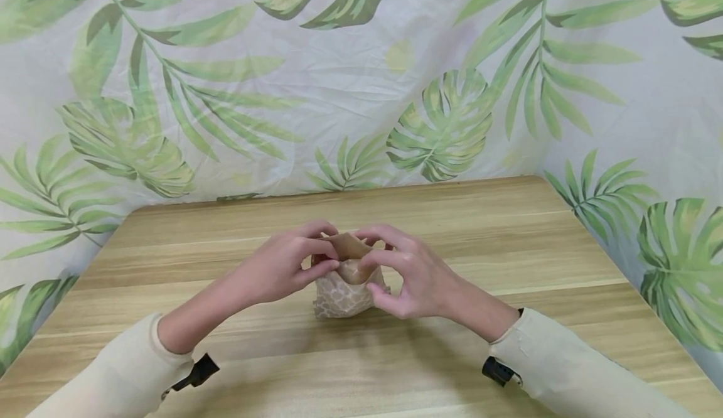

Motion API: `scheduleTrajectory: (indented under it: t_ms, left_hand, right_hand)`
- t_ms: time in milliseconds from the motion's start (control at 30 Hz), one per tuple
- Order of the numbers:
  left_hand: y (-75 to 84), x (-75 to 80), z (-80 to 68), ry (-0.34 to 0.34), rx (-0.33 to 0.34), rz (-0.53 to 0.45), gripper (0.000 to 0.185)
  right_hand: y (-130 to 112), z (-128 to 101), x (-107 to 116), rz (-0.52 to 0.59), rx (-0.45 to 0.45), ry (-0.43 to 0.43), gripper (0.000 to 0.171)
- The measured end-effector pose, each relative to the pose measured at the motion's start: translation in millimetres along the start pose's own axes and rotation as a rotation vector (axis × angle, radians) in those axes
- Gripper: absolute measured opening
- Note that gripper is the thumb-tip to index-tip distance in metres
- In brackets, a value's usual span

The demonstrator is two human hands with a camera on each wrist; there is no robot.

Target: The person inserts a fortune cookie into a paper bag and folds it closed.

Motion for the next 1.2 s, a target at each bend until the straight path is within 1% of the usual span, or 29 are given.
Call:
scheduleTrajectory:
  t_ms: [100,200,367,533,600,700,833,900,967,1000,1067,1133,1200]
  left_hand:
    - [-4.4,3.3,-2.4,0.006,0.024,-0.102,0.011]
    - [-5.5,8.3,-5.5,0.041,-0.006,-0.158,0.011]
    - [-5.1,12.3,-8.4,0.094,-0.092,-0.15,0.013]
    - [-4.3,15.1,-10.9,0.153,-0.175,-0.158,0.015]
    - [-4.4,15.4,-11.5,0.163,-0.191,-0.174,0.017]
    - [-6.2,14.2,-11.7,0.15,-0.19,-0.24,0.018]
    - [-11.3,11.6,-12.1,0.128,-0.156,-0.351,0.019]
    - [-13.6,10.7,-12.2,0.137,-0.14,-0.375,0.02]
    - [-15.5,9.3,-11.9,0.152,-0.133,-0.389,0.02]
    - [-16.1,8.8,-11.8,0.163,-0.133,-0.391,0.02]
    - [-17.0,7.7,-11.7,0.185,-0.138,-0.397,0.021]
    - [-17.9,6.3,-11.9,0.204,-0.15,-0.412,0.022]
    - [-18.5,5.4,-12.2,0.222,-0.167,-0.428,0.023]
  right_hand:
    - [1.1,-1.8,0.3,0.014,-0.009,0.002,0.02]
    - [2.6,-3.5,1.3,0.026,-0.038,0.007,0.017]
    - [3.1,-4.1,2.8,0.02,-0.061,0.02,0.014]
    - [2.2,-3.7,3.8,0.016,-0.03,0.042,0.017]
    - [2.0,-3.8,4.0,0.014,-0.027,0.045,0.018]
    - [2.1,-4.2,4.6,0.017,-0.037,0.048,0.019]
    - [3.4,-4.7,5.9,0.034,-0.052,0.068,0.02]
    - [4.3,-5.0,6.2,0.051,-0.061,0.084,0.022]
    - [6.2,-5.5,5.9,0.063,-0.092,0.096,0.024]
    - [7.4,-5.9,5.8,0.068,-0.109,0.102,0.027]
    - [10.4,-7.1,5.2,0.079,-0.16,0.113,0.041]
    - [14.6,-8.8,4.0,0.101,-0.24,0.114,0.056]
    - [18.8,-11.3,2.2,0.137,-0.325,0.114,0.066]
Point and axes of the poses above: each hand's wrist, its own z-axis towards the middle knuckle, its own x-axis out of the back of the hand, y = z × x, the point moved 7 cm from there along z, towards the middle knuckle, and after that the axes turned 12 degrees about x, right-handed, at the moved point
